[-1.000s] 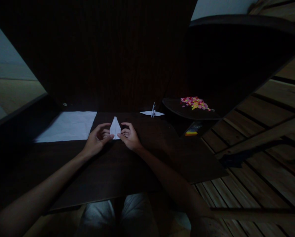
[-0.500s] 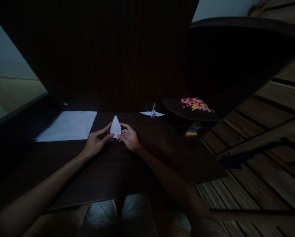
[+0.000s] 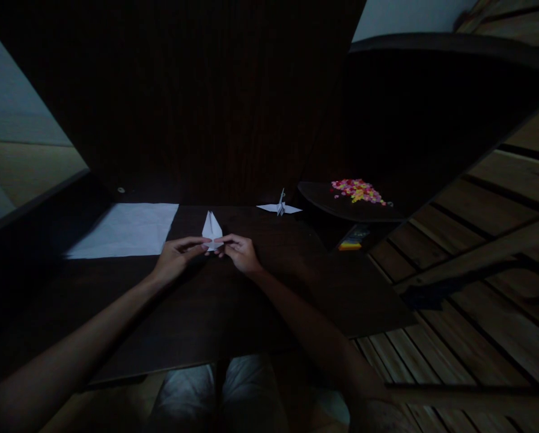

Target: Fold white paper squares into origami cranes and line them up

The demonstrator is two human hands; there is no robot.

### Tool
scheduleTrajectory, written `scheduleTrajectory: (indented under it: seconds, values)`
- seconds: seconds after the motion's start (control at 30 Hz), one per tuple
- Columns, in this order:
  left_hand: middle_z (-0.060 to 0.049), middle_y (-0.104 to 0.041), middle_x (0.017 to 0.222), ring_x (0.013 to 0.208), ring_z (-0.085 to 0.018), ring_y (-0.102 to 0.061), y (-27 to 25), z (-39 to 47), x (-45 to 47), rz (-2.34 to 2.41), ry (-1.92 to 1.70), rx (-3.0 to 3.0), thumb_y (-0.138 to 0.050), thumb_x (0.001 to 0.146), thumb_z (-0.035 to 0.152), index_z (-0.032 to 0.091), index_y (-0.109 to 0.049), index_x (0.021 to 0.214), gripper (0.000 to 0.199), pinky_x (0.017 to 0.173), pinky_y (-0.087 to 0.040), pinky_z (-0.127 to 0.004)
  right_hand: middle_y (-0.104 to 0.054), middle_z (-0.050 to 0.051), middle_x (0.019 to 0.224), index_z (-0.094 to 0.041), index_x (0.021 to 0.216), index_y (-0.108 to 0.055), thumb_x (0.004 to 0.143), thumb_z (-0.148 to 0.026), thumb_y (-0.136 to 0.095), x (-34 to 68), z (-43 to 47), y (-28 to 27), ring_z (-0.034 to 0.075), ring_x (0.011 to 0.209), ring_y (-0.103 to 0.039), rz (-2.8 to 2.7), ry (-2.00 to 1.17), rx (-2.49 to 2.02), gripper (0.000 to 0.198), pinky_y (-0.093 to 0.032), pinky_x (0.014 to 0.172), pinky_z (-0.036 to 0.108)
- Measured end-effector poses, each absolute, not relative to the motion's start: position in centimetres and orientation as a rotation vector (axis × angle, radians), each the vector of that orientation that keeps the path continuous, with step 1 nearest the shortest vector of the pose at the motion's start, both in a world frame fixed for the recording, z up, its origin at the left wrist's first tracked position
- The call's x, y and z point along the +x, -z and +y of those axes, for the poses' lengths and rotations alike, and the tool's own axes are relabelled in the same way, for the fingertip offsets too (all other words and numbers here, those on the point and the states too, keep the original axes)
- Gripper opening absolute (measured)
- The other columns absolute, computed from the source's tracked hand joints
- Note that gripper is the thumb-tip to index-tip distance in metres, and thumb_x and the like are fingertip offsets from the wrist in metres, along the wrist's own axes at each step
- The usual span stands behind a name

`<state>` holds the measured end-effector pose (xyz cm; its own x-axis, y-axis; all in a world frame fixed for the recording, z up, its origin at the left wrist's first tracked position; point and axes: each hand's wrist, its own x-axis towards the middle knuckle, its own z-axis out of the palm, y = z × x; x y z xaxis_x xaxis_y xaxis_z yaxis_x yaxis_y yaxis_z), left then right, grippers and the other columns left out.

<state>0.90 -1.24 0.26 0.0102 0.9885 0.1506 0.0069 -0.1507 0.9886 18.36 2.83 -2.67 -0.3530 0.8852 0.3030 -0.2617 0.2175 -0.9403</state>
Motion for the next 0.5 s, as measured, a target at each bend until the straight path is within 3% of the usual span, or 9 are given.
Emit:
scheduleTrajectory:
  seconds: [0.13, 0.27, 0.5]
  values:
    - [-0.007, -0.075, 0.079, 0.076, -0.023, -0.069, -0.31, -1.22, 0.91, 1.148, -1.313, 1.255, -0.076, 0.064, 0.034, 0.016, -0.076, 0.086, 0.029, 0.08, -0.053, -0.037, -0.069, 0.002, 0.071, -0.019, 0.079, -0.072, 0.066, -0.034, -0.075, 18.39, 2.85, 2.67, 0.016, 0.066, -0.062, -1.363, -1.394, -0.691, 0.02, -0.05, 0.065, 0.031]
    - [-0.006, -0.075, 0.079, 0.074, -0.022, -0.068, -0.24, -1.08, 0.85, 1.158, -1.34, 1.238, -0.069, 0.069, 0.035, 0.016, -0.077, 0.082, 0.024, 0.08, -0.052, -0.035, -0.069, 0.003, 0.079, -0.02, 0.079, -0.073, 0.071, -0.037, -0.067, 18.31, 2.6, 2.49, 0.018, 0.076, -0.062, -1.302, -1.449, -0.733, 0.02, -0.049, 0.068, 0.03]
    - [-0.005, -0.073, 0.079, 0.074, -0.019, -0.066, -0.21, -1.28, 0.87, 1.242, -1.332, 1.387, -0.078, 0.064, 0.04, 0.016, -0.073, 0.078, 0.029, 0.071, -0.051, -0.03, -0.069, 0.003, 0.083, -0.019, 0.081, -0.069, 0.068, -0.041, -0.074, 17.96, 2.1, 2.08, 0.018, 0.079, -0.063, -1.452, -1.308, -0.769, 0.026, -0.049, 0.074, 0.032]
